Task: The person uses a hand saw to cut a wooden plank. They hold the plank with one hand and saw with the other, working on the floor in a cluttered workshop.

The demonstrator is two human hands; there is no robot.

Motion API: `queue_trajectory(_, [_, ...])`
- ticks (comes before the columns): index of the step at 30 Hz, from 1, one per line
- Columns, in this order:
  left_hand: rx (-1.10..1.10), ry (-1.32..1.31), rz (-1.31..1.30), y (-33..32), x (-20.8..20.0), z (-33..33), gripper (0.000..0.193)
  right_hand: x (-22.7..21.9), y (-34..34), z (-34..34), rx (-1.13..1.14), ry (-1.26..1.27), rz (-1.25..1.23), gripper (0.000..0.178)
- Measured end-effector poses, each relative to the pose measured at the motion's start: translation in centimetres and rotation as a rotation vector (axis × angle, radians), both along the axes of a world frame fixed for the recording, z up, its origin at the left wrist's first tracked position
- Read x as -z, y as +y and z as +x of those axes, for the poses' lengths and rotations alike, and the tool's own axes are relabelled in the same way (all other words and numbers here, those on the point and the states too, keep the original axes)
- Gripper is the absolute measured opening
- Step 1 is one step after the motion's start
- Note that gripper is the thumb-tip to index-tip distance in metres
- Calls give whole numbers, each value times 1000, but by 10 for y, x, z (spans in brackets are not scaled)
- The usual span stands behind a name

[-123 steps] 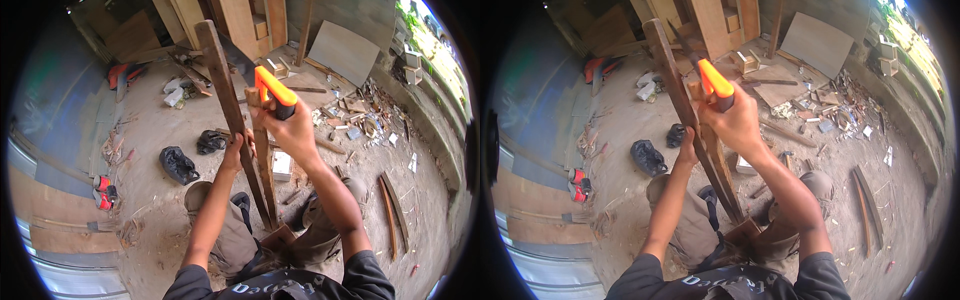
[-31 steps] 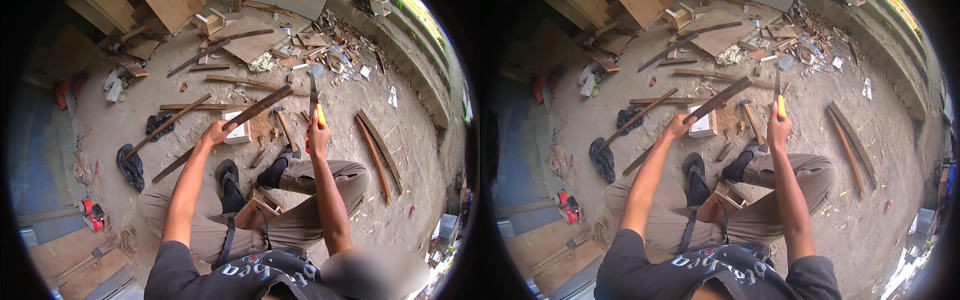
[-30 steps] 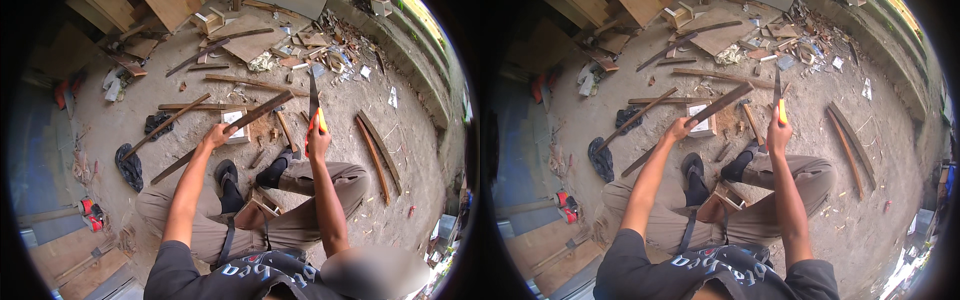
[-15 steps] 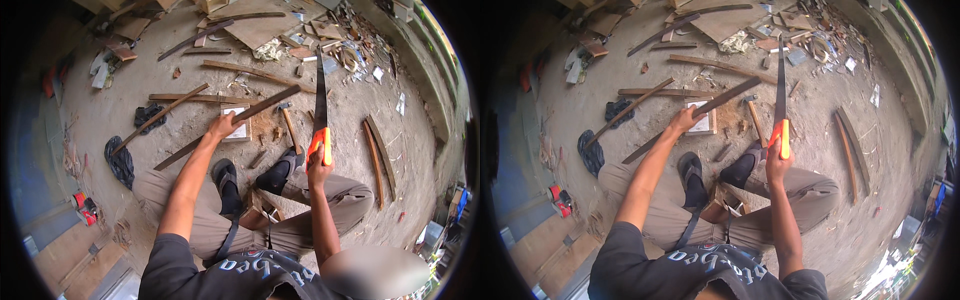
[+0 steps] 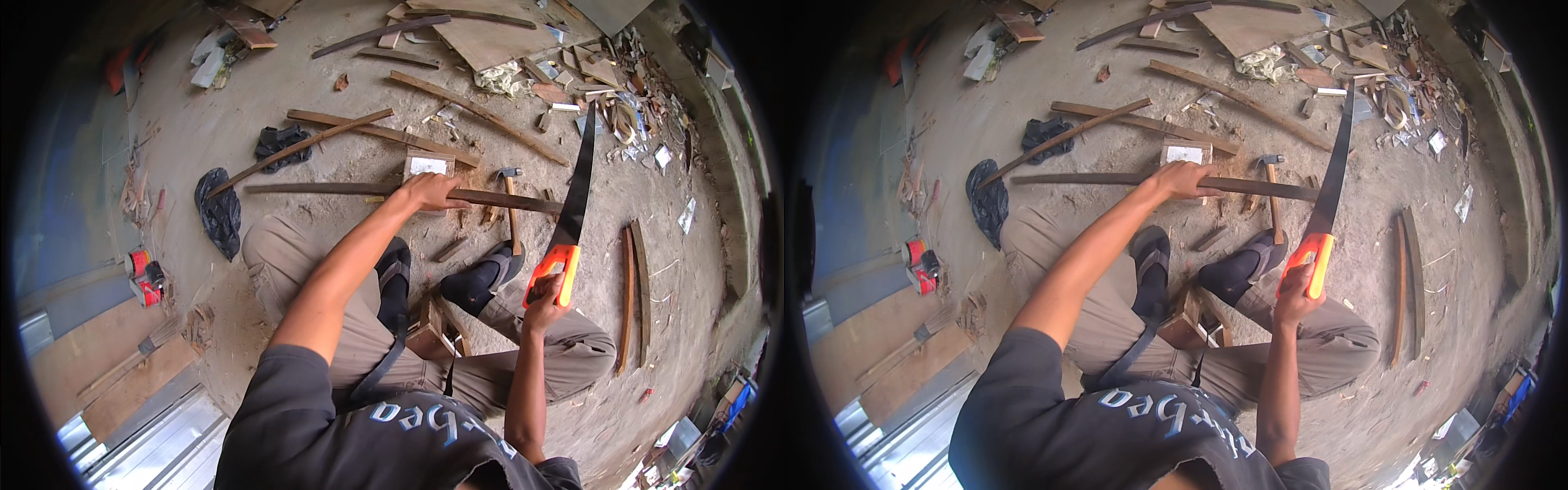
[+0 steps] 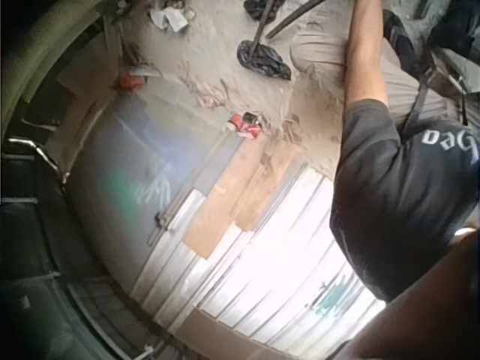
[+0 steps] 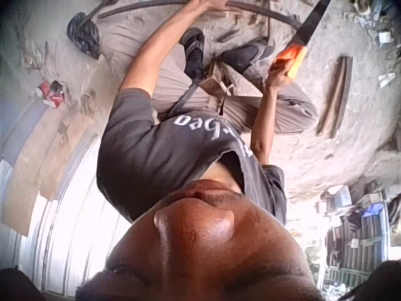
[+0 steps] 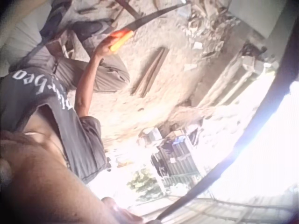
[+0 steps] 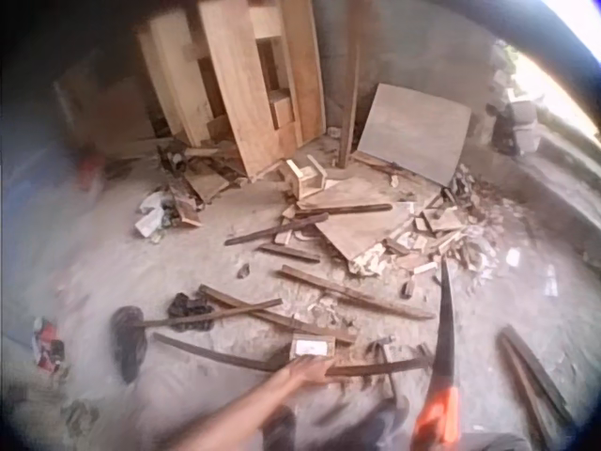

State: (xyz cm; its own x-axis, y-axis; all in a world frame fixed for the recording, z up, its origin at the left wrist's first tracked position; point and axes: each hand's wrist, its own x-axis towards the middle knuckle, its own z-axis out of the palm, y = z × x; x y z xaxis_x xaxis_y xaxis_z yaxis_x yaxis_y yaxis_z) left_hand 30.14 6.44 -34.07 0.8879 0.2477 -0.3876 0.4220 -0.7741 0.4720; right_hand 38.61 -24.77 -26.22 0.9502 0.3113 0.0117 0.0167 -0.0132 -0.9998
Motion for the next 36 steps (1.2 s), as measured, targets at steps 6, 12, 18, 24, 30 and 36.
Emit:
queue_trajectory(6, [14,-335,265,12,65,-39,61,-6,-12,-21,-67,-98,-106,43])
queue_trajectory(12, [-180,-345,161,-13,63,-26,45,11,-32,-49,-186,-40,-167,42])
queue_trajectory(18, [-66,-328,216,-35,67,4,45,-2,-18,-81,-170,161,-224,30])
queue_trajectory(24, [-107,-335,373,-37,82,12,50,-6,-1,-88,-163,157,-335,28])
queue_trajectory(30, [-163,-371,436,-16,109,16,67,-2,1,-92,-200,99,-360,30])
queue_trajectory(36, [-81,-412,447,-15,95,27,70,-7,1,-88,-199,125,-395,29])
